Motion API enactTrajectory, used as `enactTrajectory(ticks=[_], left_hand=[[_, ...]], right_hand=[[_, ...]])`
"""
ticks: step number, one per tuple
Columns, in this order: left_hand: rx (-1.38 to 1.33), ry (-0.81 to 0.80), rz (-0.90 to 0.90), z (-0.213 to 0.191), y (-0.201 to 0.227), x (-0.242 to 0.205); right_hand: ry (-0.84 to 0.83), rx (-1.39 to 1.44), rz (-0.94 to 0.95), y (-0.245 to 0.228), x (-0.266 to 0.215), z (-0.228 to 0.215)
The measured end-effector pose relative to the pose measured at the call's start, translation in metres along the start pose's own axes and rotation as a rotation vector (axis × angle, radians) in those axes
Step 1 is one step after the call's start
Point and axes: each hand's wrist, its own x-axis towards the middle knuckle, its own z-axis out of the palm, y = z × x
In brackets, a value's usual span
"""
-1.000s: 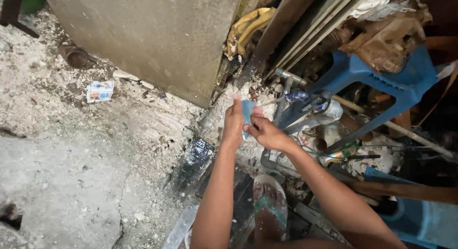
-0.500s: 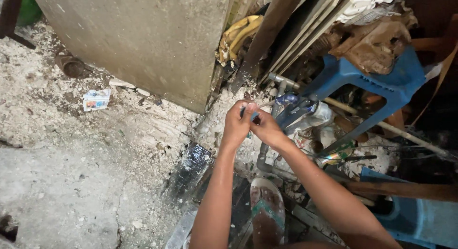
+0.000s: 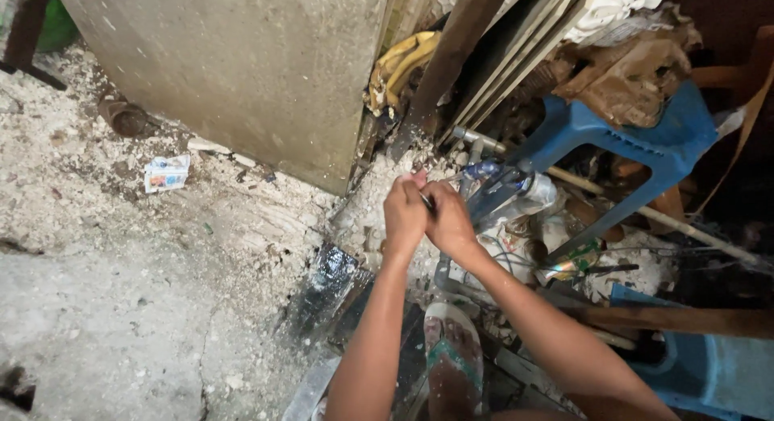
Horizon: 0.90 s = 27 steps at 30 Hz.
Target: Cleaning plaster or gypsum paste off hands and a putty knife using water from a tap.
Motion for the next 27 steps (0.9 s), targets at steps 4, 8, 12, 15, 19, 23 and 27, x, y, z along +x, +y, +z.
enactTrajectory(ticks=[4,8,12,15,19,23,27], left_hand=[[-0.274,0.127,-0.114,-0.017,0.023,-0.004],[-0.202,0.142,-0.179,-0.022,0.001,0.006],[-0.333,0.105,-0.25,-0.008,0.012,-0.002],[-0.345,0.155,-0.208,-0.001,-0.01,0.001],[-0.26,0.11,-0.133,-0.011,-0.019,0.007],[-0.405,0.12,-0.176,-0.012,-0.037,0.018],[-0.373,0.11,-0.183,-0.012,-0.04,0.022]], right_hand=[[0.081,0.083,0.173,-0.046,0.0,-0.012],[0.233,0.871,0.373,-0.088,0.003,-0.027],[0.388,0.89,0.4,-0.06,0.002,-0.006],[0.311,0.656,0.337,-0.026,-0.006,0.016],[0.154,0.675,0.371,-0.028,-0.006,0.016],[0.007,0.684,0.335,-0.021,-0.012,0.015],[-0.054,0.708,0.29,-0.033,-0.014,0.009]])
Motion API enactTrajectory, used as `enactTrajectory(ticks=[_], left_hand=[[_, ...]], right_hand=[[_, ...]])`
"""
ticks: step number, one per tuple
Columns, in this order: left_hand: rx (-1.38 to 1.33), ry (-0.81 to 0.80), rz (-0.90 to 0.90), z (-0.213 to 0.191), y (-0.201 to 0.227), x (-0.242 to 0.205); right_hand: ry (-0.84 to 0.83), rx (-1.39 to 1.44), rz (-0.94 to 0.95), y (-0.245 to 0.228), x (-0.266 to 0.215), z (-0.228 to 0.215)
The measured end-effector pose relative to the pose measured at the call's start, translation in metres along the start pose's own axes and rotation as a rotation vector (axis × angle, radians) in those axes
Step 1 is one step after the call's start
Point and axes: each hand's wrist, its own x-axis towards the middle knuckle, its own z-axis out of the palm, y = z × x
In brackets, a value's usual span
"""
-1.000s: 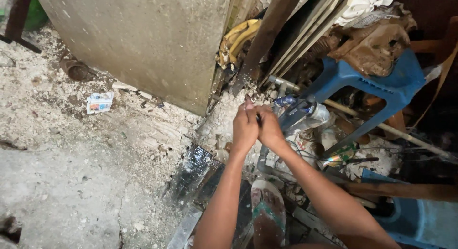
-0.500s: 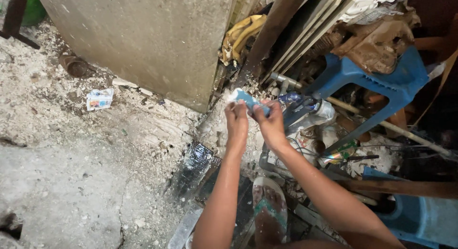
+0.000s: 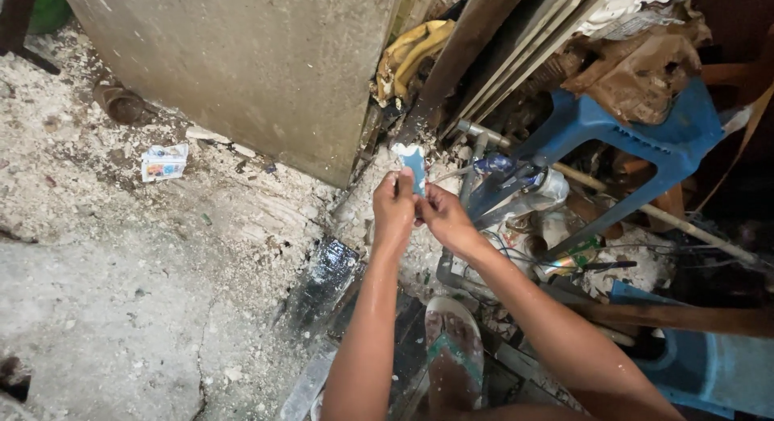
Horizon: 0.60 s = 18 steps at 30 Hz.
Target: Cleaning plaster or gypsum paste off hands and a putty knife using water from a tap.
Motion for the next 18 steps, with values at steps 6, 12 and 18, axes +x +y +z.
enactTrajectory(ticks=[6,12,18], left_hand=[[0.077,0.075,-0.108,-0.007,0.013,0.002],[-0.087,-0.33,-0.202,-0.013,0.061,-0.022],[-0.204,-0.359,-0.105,-0.009,0.001,-0.001]], right_hand=[[-0.108,0.023,-0.013,-0.016,-0.005,0.002],[-0.033,-0.043,-0.035,-0.037,-0.008,-0.008],[-0.015,-0.142,-0.078,-0.051,-0.014,-0.006]])
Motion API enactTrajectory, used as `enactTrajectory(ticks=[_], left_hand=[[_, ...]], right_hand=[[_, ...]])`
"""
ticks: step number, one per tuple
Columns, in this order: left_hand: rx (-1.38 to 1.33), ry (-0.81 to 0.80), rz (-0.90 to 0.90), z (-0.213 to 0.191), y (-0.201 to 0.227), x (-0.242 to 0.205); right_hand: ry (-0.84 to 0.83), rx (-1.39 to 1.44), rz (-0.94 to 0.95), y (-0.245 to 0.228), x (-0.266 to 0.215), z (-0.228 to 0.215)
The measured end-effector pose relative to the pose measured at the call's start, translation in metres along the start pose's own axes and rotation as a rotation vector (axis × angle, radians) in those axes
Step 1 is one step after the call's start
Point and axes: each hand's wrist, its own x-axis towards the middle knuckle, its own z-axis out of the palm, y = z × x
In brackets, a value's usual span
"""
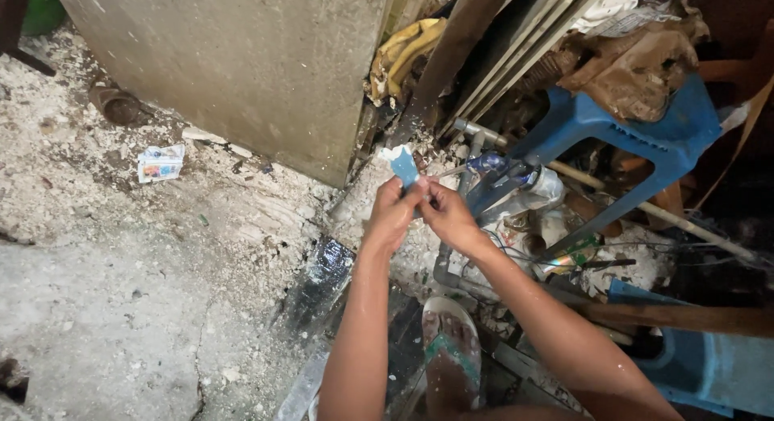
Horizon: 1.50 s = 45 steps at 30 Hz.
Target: Cleaning plaster or gypsum paste off hands and a putty knife using water from a tap.
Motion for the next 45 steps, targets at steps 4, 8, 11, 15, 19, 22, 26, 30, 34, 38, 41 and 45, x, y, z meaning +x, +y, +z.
enactTrajectory(ticks=[4,8,11,15,19,22,26,30,34,38,41,45], left_hand=[[0.139,0.095,0.067,0.011,0.016,-0.009],[0.152,0.244,-0.003,0.037,0.054,-0.028],[0.233,0.253,-0.034,0.048,0.072,-0.038],[0.247,0.266,-0.001,0.042,0.063,-0.031],[-0.065,0.157,0.017,0.01,0.024,-0.003],[0.019,0.183,0.051,0.023,0.031,-0.015],[0.346,0.243,0.04,0.036,0.028,-0.014],[0.485,0.252,0.068,0.056,0.047,-0.033],[0.512,0.237,0.036,0.038,0.025,-0.017],[0.379,0.32,-0.001,0.023,-0.004,0.003],[0.376,0.309,0.011,0.017,-0.004,0.001],[0.46,0.12,0.108,0.033,0.017,-0.02]], right_hand=[[0.001,0.01,-0.012,-0.007,-0.007,-0.001],[-0.009,0.068,0.002,0.019,-0.005,-0.002],[0.01,0.081,-0.02,0.045,0.004,-0.004],[0.017,0.09,-0.005,0.056,0.004,-0.004],[0.049,0.093,0.115,0.057,-0.004,0.003],[0.042,0.067,0.176,0.048,-0.007,0.004],[0.042,0.024,0.263,0.014,-0.013,0.011],[-0.03,-0.069,0.277,0.034,-0.009,0.006],[-0.077,-0.023,0.265,0.053,-0.012,0.004],[-0.159,-0.122,0.21,0.053,-0.021,0.011],[-0.065,0.006,0.303,0.018,-0.023,0.011],[-0.087,-0.134,0.256,0.042,-0.01,0.005]])
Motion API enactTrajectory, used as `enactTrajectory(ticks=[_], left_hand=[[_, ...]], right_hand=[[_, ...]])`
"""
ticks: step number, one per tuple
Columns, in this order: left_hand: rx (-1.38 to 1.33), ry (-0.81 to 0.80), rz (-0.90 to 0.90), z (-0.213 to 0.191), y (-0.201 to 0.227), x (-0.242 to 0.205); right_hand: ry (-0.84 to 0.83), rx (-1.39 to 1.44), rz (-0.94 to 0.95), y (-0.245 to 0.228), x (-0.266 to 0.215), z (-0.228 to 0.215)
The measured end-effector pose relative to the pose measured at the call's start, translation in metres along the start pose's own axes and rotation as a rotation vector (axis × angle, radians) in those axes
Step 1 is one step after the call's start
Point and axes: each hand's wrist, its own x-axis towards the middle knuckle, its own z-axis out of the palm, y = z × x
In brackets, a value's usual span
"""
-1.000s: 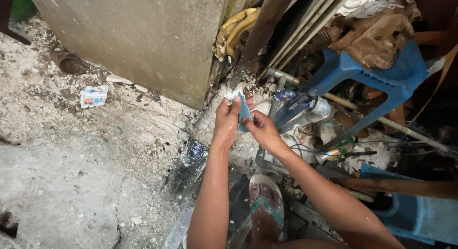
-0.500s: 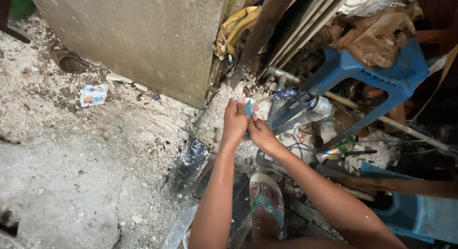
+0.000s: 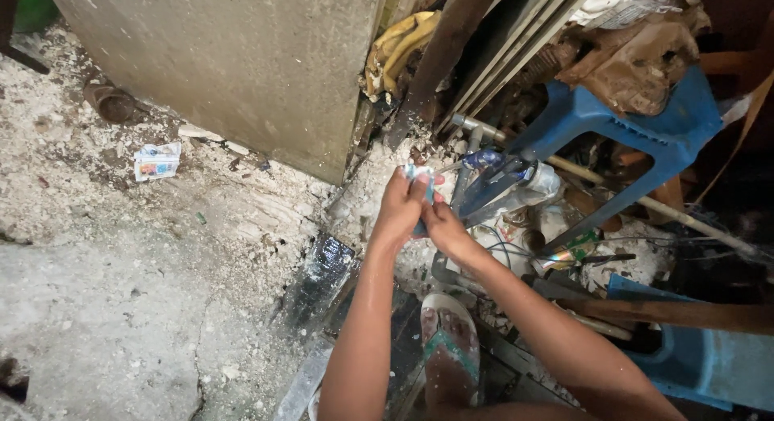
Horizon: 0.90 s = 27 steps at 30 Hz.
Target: Cleaning plaster or gypsum paste off hands and a putty knife using water from a tap.
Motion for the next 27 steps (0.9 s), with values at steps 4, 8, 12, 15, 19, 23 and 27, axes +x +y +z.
enactTrajectory(ticks=[4,8,12,15,19,23,27], left_hand=[[-0.048,0.105,-0.034,0.009,0.034,-0.016],[-0.126,0.234,-0.147,0.011,0.042,-0.015],[-0.128,0.079,-0.067,0.003,0.051,-0.019],[-0.109,0.032,0.025,-0.002,0.027,-0.01],[-0.05,0.21,-0.003,0.004,0.039,-0.017],[-0.13,0.098,0.055,0.013,0.025,-0.01],[-0.006,0.004,0.056,0.001,0.0,0.005]], right_hand=[[0.019,0.062,-0.063,0.026,0.003,0.002],[0.045,-0.075,-0.081,0.038,0.01,0.008],[0.068,-0.126,0.03,-0.009,-0.006,0.002],[0.031,-0.258,0.141,0.004,-0.002,0.006],[-0.007,-0.306,0.164,-0.008,-0.006,0.014],[0.017,-0.236,0.095,-0.036,-0.016,0.0],[0.013,-0.078,-0.058,-0.028,-0.01,-0.002]])
